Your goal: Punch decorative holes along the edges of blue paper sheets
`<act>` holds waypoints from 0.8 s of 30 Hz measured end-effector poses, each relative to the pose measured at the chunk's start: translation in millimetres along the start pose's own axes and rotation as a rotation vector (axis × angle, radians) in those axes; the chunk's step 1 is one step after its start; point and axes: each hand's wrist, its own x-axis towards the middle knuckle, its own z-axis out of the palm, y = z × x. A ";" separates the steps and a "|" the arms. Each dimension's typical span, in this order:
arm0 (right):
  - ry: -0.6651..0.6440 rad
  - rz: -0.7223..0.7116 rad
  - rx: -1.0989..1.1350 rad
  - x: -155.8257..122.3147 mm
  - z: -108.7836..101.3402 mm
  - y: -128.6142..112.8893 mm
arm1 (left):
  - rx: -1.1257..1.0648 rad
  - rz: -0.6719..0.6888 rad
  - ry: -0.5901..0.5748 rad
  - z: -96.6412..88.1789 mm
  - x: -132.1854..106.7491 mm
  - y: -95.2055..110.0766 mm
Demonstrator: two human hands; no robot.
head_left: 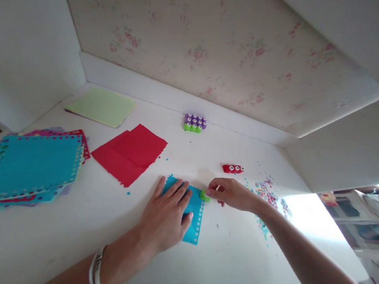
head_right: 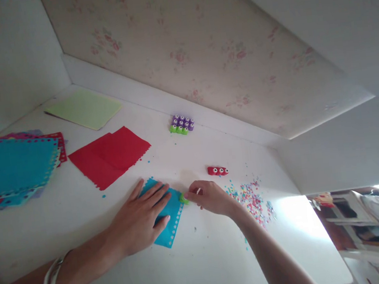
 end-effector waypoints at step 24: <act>-0.193 0.047 -0.210 11.9 -10.4 -12.6 | -0.080 -0.027 0.041 -2.9 0.6 1.4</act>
